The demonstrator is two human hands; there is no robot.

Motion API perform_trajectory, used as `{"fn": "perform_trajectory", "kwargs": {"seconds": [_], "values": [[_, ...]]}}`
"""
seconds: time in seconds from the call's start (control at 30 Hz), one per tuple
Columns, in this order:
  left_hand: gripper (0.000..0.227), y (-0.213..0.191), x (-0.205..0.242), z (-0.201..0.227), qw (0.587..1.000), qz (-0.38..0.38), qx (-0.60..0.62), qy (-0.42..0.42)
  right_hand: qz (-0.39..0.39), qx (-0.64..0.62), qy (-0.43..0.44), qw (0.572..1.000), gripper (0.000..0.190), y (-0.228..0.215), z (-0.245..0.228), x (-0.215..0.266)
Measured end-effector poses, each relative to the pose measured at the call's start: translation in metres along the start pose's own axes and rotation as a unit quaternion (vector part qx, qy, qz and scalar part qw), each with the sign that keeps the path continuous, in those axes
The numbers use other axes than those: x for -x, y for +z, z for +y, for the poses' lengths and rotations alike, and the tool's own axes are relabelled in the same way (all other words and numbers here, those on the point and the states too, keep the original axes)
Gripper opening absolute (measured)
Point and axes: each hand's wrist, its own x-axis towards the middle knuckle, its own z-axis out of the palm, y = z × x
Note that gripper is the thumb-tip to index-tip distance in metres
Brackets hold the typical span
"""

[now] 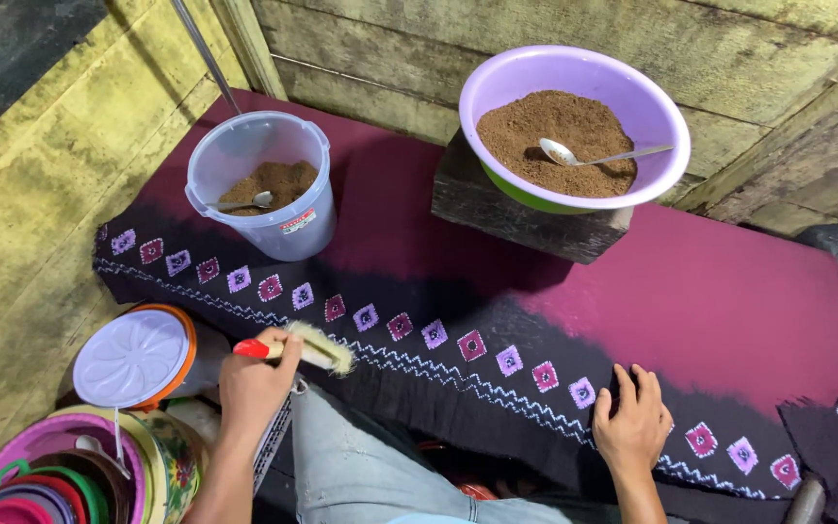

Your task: Applying a substance to the decorative border of a fabric using a paintbrush

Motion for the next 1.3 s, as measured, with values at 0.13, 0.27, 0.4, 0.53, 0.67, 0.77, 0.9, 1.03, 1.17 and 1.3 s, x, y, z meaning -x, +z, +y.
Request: {"fn": "perform_trajectory", "kwargs": {"seconds": [0.13, 0.27, 0.4, 0.53, 0.67, 0.77, 0.9, 1.03, 1.17, 1.3], "values": [[0.017, 0.047, -0.033, 0.038, 0.977, 0.009, 0.207, 0.043, -0.019, -0.022, 0.014, 0.999, 0.049, -0.003, -0.002, 0.0], [0.009, 0.131, -0.076, 0.104, 0.927, -0.064, 0.349, 0.119, 0.003, -0.015, -0.001, 1.0, 0.049, 0.001, 0.002, -0.003], [0.01, 0.261, -0.091, 0.161, 0.86, -0.084, 0.495, 0.094, -0.002, -0.025, -0.005, 1.0, 0.049, -0.006, -0.002, -0.001], [0.006, 0.336, -0.083, 0.204, 0.804, -0.147, 0.575, -0.021, -0.013, -0.033, 0.006, 0.999, 0.049, -0.007, -0.003, -0.001], [0.026, 0.349, -0.092, 0.2, 0.88, -0.128, 0.454, -0.059, 0.006, -0.029, -0.003, 1.0, 0.048, -0.005, -0.004, -0.005], [0.02, 0.321, -0.093, 0.165, 0.882, -0.092, 0.449, -0.115, 0.008, -0.026, -0.008, 1.0, 0.047, -0.006, -0.001, 0.002], [0.013, 0.222, -0.082, 0.099, 0.911, -0.004, 0.406, -0.072, 0.01, -0.029, -0.01, 0.999, 0.047, -0.009, -0.005, 0.001], [0.009, 0.136, -0.058, 0.014, 0.914, 0.085, 0.395, -0.018, 0.044, 0.039, -0.026, 0.998, 0.044, 0.016, 0.014, 0.004], [0.01, 0.081, -0.04, -0.084, 0.949, 0.204, 0.242, 0.0, 0.071, 0.036, -0.045, 0.996, 0.044, 0.015, 0.013, 0.004], [0.013, 0.049, -0.028, -0.127, 0.95, 0.282, 0.135, -0.005, 0.084, 0.037, -0.054, 0.994, 0.044, 0.017, 0.014, 0.004]]}}
